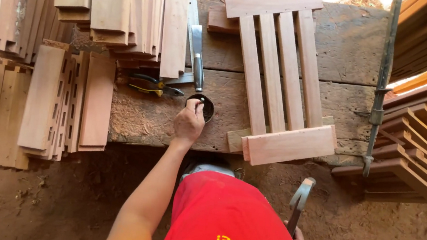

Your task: The person assembles a slatted wooden frame on a rustic workbench. They take nails from a small cup, position nails on the frame's cross rail, and hammer them in by hand, occasionally using pliers and repositioning the frame between nails.

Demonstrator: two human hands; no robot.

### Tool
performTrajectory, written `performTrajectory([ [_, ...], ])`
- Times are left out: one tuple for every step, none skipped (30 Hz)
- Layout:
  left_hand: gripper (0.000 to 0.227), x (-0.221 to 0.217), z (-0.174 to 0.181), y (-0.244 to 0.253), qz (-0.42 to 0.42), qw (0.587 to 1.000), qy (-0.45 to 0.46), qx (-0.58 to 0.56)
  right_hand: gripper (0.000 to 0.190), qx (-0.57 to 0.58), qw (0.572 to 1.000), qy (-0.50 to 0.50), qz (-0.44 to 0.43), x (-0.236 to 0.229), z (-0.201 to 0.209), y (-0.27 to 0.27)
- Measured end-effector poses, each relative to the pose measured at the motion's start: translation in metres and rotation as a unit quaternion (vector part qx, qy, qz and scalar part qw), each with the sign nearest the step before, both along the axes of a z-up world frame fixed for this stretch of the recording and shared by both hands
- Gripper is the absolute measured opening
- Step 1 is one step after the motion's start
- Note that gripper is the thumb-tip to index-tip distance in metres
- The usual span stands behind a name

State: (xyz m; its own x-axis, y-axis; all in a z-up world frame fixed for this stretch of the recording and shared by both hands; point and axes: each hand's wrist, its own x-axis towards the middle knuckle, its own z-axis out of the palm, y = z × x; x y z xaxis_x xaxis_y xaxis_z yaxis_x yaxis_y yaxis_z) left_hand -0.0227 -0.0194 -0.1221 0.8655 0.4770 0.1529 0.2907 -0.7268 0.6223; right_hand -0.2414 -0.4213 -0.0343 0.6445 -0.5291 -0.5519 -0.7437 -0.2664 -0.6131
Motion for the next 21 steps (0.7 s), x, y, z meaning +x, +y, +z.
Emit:
performTrajectory([
  [0.018, -0.001, -0.001, 0.0, 0.033, 0.995, 0.043, -0.085, 0.027, 0.012, 1.0, -0.002, 0.001, -0.002, -0.007, -0.006],
  [0.018, 0.001, 0.014, -0.007, 0.033, 0.995, 0.041, -0.082, 0.027, 0.015, 1.0, -0.004, 0.001, 0.001, -0.007, -0.007],
  [0.024, 0.004, 0.03, -0.014, 0.023, 0.985, 0.062, -0.157, 0.028, 0.018, 1.0, -0.002, 0.009, 0.005, -0.008, -0.007],
  [0.03, 0.007, 0.045, -0.021, 0.009, 0.969, 0.084, -0.231, 0.029, 0.02, 1.0, 0.001, 0.015, 0.008, -0.007, -0.007],
  [0.03, 0.008, 0.049, -0.035, 0.005, 0.97, 0.084, -0.229, 0.03, 0.023, 1.0, 0.004, 0.02, 0.01, -0.006, -0.006],
  [0.024, 0.006, 0.052, -0.05, -0.019, 0.949, 0.081, -0.305, 0.031, 0.024, 0.999, 0.008, 0.028, 0.012, -0.005, -0.008],
  [0.019, 0.004, 0.056, -0.065, -0.044, 0.921, 0.077, -0.379, 0.032, 0.025, 0.999, 0.011, 0.036, 0.014, -0.004, -0.009],
  [0.019, 0.006, 0.04, -0.083, -0.046, 0.922, 0.075, -0.377, 0.033, 0.027, 0.999, 0.012, 0.043, 0.019, -0.004, -0.009],
  [0.02, 0.007, 0.024, -0.101, -0.104, 0.922, 0.042, -0.369, 0.035, 0.029, 0.998, 0.013, 0.051, 0.025, -0.004, -0.008],
  [0.022, 0.005, 0.007, -0.12, -0.163, 0.918, 0.013, -0.362, 0.036, 0.03, 0.998, 0.018, 0.057, 0.026, -0.003, -0.009],
  [0.022, 0.006, 0.013, -0.127, -0.165, 0.918, 0.015, -0.361, 0.036, 0.031, 0.998, 0.018, 0.055, 0.031, 0.004, -0.005],
  [0.025, 0.006, 0.019, -0.137, -0.18, 0.913, 0.012, -0.366, 0.039, 0.025, 0.997, 0.027, 0.074, 0.036, 0.013, -0.002],
  [0.027, 0.005, 0.025, -0.146, -0.195, 0.908, 0.009, -0.37, 0.042, 0.018, 0.995, 0.035, 0.093, 0.04, 0.021, 0.001],
  [0.027, 0.004, 0.021, -0.15, -0.194, 0.908, 0.01, -0.37, 0.042, 0.019, 0.995, 0.036, 0.093, 0.038, 0.019, -0.002],
  [0.024, 0.003, 0.018, -0.153, -0.19, 0.913, 0.008, -0.361, 0.041, 0.032, 0.995, 0.011, 0.089, 0.037, 0.016, -0.004],
  [0.021, 0.002, 0.015, -0.155, -0.185, 0.918, 0.007, -0.352, 0.041, 0.047, 0.995, -0.013, 0.085, 0.035, 0.014, -0.006],
  [0.021, 0.0, 0.012, -0.156, -0.184, 0.918, 0.008, -0.35, 0.041, 0.049, 0.995, -0.012, 0.085, 0.03, 0.004, -0.012],
  [0.017, 0.0, 0.009, -0.157, -0.175, 0.915, 0.006, -0.363, 0.039, 0.044, 0.992, -0.06, 0.105, 0.025, -0.007, -0.019],
  [0.013, 0.0, 0.006, -0.158, -0.167, 0.912, 0.004, -0.375, 0.038, 0.039, 0.986, -0.107, 0.124, 0.021, -0.017, -0.026],
  [0.013, -0.001, 0.005, -0.158, -0.167, 0.912, 0.006, -0.375, 0.038, 0.04, 0.986, -0.106, 0.123, 0.019, -0.018, -0.026],
  [0.01, -0.002, 0.004, -0.158, -0.184, 0.916, 0.016, -0.358, 0.04, 0.036, 0.986, -0.102, 0.124, 0.017, -0.019, -0.027],
])
